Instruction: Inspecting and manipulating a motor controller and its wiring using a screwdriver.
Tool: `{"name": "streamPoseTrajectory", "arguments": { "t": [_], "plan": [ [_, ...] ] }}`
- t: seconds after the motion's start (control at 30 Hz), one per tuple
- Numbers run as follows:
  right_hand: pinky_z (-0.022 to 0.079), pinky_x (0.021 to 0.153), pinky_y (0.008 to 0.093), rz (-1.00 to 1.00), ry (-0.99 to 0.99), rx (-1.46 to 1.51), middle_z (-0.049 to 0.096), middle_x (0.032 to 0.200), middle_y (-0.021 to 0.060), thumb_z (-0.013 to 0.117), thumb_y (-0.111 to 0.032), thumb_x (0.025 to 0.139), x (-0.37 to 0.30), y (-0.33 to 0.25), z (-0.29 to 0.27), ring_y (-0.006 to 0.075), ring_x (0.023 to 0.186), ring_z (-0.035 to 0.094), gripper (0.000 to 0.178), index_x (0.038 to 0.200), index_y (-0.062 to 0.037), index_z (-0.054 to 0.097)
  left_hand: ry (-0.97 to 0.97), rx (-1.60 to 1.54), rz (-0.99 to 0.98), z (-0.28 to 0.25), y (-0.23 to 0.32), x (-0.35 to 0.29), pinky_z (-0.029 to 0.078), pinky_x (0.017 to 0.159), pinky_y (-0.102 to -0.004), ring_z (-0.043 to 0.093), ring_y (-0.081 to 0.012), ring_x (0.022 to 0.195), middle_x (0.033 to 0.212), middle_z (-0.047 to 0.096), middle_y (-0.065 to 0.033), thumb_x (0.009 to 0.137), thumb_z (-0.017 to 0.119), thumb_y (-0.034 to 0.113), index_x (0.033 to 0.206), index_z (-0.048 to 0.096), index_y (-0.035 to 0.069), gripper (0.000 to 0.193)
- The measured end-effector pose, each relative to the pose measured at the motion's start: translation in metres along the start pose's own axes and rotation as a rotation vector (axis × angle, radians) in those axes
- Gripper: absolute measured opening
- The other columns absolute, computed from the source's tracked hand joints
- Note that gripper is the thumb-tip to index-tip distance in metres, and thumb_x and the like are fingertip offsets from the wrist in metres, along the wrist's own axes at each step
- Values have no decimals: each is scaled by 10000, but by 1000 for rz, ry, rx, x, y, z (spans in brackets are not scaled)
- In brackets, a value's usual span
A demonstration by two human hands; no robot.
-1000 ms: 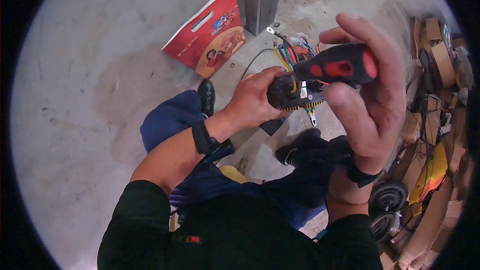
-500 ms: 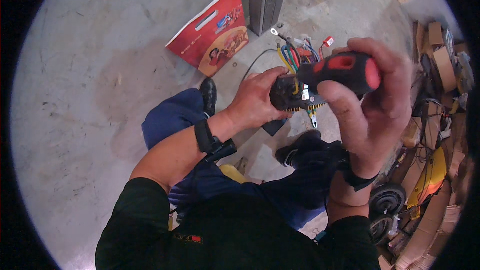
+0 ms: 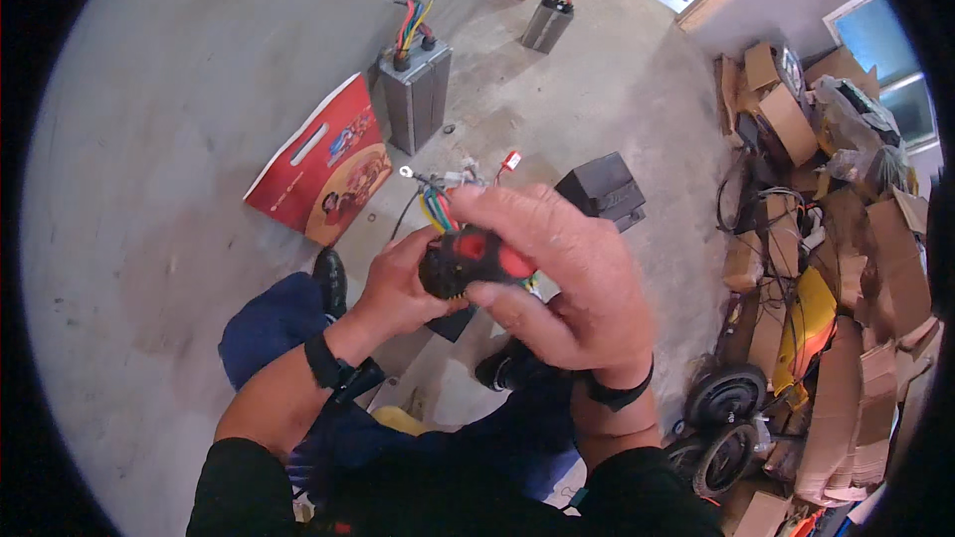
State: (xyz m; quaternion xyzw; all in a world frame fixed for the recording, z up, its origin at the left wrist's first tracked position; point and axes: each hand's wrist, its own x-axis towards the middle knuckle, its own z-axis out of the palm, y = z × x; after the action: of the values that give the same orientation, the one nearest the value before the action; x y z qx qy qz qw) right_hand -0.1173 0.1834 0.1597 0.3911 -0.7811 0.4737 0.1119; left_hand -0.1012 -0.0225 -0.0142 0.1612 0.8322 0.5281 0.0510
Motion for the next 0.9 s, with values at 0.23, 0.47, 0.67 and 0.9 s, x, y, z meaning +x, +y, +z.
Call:
{"name": "streamPoseTrajectory", "arguments": {
  "t": [0.23, 0.47, 0.67, 0.9],
  "plan": [
    [551, 674, 375, 30, 72, -193, 703, 997, 129, 911, -234, 735, -5, -4, 9, 318, 778, 672, 530, 1163, -33, 671, 2, -37, -19, -5, 4, -1, 544, 940, -453, 693, -352, 1067, 1145, 723, -127, 647, 939, 374, 1284, 625, 84, 768],
    [555, 646, 389, -14, 118, -198, 665, 1017, 161, 865, -235, 762, 1, -1, 19, 329, 849, 685, 576, 1236, -29, 611, 7, -34, -4, -6, 8, 1, 549, 950, -463, 699, -351, 1072, 1139, 724, -135, 659, 923, 378, 1244, 639, 92, 710],
    [567, 808, 402, -9, 59, -14, 711, 1146, 189, 872, -181, 761, -1, -1, 3, 358, 928, 699, 625, 1311, -2, 633, -12, -84, 25, -6, 3, 0, 535, 983, -409, 675, -278, 1157, 1202, 702, -107, 703, 926, 332, 1343, 590, 80, 766],
    [555, 726, 369, -34, 12, -110, 721, 979, 156, 912, -273, 725, -7, 0, -2, 329, 797, 704, 593, 1193, 10, 684, 83, -58, 85, 1, -2, -1, 530, 958, -456, 681, -369, 1079, 1181, 705, -142, 610, 974, 351, 1333, 586, 84, 862]
  ]
}}
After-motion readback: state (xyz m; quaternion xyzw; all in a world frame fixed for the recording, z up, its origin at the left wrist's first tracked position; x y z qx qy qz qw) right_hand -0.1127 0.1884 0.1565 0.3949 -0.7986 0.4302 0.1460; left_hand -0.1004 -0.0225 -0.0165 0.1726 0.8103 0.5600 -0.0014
